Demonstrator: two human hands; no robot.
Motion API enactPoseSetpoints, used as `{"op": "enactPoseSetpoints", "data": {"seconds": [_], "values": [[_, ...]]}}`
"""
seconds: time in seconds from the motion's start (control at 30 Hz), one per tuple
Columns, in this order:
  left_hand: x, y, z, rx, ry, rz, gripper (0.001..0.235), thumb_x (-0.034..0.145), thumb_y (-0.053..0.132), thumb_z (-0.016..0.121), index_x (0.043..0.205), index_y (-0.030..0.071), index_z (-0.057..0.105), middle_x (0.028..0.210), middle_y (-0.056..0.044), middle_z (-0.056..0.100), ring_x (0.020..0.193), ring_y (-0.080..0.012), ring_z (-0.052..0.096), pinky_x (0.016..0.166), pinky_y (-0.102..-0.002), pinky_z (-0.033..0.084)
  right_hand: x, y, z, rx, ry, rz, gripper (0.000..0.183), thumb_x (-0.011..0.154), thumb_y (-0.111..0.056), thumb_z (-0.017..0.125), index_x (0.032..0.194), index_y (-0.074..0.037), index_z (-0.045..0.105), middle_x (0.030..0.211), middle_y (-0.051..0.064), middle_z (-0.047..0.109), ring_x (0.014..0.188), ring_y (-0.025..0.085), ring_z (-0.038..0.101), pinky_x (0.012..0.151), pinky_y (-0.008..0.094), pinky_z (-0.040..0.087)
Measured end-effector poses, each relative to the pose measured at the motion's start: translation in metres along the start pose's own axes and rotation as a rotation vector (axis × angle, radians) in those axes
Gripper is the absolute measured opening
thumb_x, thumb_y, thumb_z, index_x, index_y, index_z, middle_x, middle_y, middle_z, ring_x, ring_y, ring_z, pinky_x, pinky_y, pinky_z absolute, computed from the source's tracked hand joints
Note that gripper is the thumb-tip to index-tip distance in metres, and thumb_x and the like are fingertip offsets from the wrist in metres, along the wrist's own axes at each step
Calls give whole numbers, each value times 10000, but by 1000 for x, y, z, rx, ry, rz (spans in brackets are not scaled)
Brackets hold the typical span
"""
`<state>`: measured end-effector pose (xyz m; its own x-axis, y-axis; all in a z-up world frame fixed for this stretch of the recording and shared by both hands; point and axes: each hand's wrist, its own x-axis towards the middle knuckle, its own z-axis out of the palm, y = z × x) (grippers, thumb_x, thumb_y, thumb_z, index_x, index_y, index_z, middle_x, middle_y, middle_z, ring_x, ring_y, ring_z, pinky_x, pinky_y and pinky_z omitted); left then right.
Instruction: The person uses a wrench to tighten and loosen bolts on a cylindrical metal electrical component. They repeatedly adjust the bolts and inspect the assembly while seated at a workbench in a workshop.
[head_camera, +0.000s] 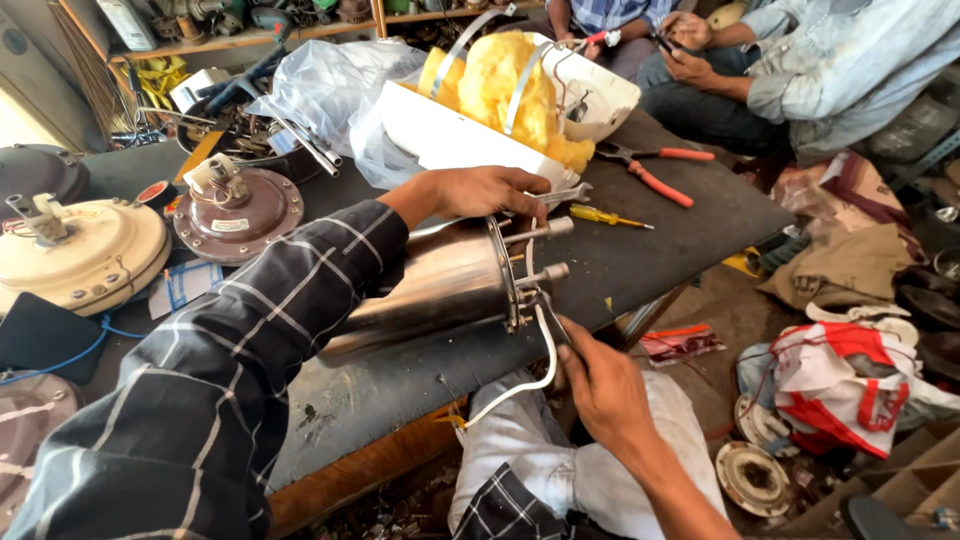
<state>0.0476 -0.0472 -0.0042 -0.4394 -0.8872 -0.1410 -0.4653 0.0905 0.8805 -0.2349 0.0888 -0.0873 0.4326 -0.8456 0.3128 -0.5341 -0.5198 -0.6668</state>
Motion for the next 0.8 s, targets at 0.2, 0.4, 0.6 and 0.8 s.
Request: {"op": "enactPoseSetpoints", "data": {"seconds": [0.2,0.4,0.6,0.8], "values": [[-1,-1,-1,57,91,4,734,901,390,727,1464,-25,503,1245,-63,697,1120,-147,632,964,-279,480,14,-51,-33,-215,-72,-96,335,939,-223,595,1248,-119,670,753,193,719,733,398,692,640,513,501],[-3,4,0,47,31,-18,694,905,379,688,1470,6,535,1140,-106,748,958,-167,629,857,-298,507,16,-84,-51,-362,-167,-80,326,932,-250,589,1218,-129,688,700,176,718,702,394,689,632,533,500],[-2,1,-1,2,69,-32,672,905,326,708,1453,-14,518,1151,-100,743,964,-140,648,848,-288,519,31,-93,-60,-533,-194,-214,215,901,-257,620,991,-77,695,674,200,691,681,420,675,612,554,507],[-4,1,-3,3,63,-1,690,911,325,714,1466,-30,507,1196,-81,727,1007,-133,659,871,-279,521,30,-97,-54,-557,-212,-184,186,929,-238,594,978,-69,655,649,196,678,664,410,680,600,537,517]]}}
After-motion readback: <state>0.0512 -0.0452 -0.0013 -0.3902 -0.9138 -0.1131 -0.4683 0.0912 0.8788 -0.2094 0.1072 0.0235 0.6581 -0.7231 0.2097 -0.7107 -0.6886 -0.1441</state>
